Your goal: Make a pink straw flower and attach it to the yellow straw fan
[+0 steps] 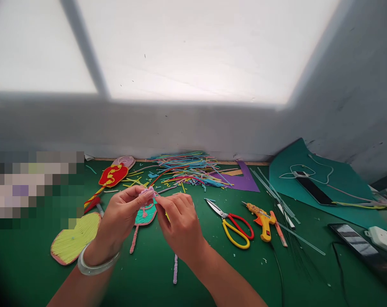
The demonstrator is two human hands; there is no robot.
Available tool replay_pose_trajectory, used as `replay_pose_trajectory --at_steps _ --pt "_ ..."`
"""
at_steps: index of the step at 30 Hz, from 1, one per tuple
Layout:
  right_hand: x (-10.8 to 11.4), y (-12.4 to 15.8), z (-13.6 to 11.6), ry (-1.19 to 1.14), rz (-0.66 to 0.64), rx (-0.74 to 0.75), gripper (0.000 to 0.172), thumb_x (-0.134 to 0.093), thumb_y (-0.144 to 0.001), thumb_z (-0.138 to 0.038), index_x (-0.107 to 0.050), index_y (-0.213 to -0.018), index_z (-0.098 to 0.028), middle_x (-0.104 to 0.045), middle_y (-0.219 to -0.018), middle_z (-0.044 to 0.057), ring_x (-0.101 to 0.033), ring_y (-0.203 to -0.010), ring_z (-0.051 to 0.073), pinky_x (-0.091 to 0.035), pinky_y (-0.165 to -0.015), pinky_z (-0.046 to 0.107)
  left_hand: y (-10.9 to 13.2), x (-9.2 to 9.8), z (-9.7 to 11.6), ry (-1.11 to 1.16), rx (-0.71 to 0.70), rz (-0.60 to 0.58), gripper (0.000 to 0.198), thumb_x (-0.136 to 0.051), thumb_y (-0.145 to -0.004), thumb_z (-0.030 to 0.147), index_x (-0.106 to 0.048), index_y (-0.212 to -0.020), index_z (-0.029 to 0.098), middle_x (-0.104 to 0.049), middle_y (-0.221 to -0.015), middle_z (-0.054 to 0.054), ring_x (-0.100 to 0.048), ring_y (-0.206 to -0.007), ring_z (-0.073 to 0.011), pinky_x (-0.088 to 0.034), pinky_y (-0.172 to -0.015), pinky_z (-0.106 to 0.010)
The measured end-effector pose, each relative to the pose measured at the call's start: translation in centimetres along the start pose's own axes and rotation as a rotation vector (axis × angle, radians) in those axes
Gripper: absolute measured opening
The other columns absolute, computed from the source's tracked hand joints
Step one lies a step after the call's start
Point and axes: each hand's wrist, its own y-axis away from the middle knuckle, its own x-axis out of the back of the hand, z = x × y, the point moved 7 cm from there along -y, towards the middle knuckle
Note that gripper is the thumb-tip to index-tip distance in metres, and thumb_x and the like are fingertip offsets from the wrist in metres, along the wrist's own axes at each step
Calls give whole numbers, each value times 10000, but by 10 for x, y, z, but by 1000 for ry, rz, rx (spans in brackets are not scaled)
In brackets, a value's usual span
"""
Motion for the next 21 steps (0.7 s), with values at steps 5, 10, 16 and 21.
replay_pose_trajectory --at_steps 5,10,16,21 --pt "-1 0 0 5 4 -14 192 -577 -906 -100 -611 -1048 -224 -717 -842 20 -635 -742 151 -487 -721 321 -1 0 -1 -6 -2 -8 262 -840 -652 366 -687 -687 155 -650 -686 7 -567 -651 -102 -458 -636 -208" --pt "-1 0 -1 12 21 -31 179 -596 -901 -94 -609 -1032 -214 -711 -842 26 -620 -746 150 -486 -732 318 -2 0 -3 -4 9 -20 245 -832 -672 352 -680 -700 161 -637 -679 20 -544 -641 -88 -431 -612 -191" --pt "0 0 0 14 24 -35 165 -586 -907 -106 -615 -1023 -219 -705 -830 22 -618 -737 149 -485 -723 318 -1 -3 -3 18 28 -43 245 -831 -680 347 -677 -689 157 -621 -655 23 -525 -623 -81 -421 -600 -189" --pt "-1 1 0 6 32 -36 162 -602 -890 -82 -615 -998 -203 -700 -824 28 -611 -741 150 -483 -725 315 1 -5 -2 24 23 -69 245 -824 -694 349 -673 -676 157 -609 -631 29 -510 -607 -73 -415 -592 -182"
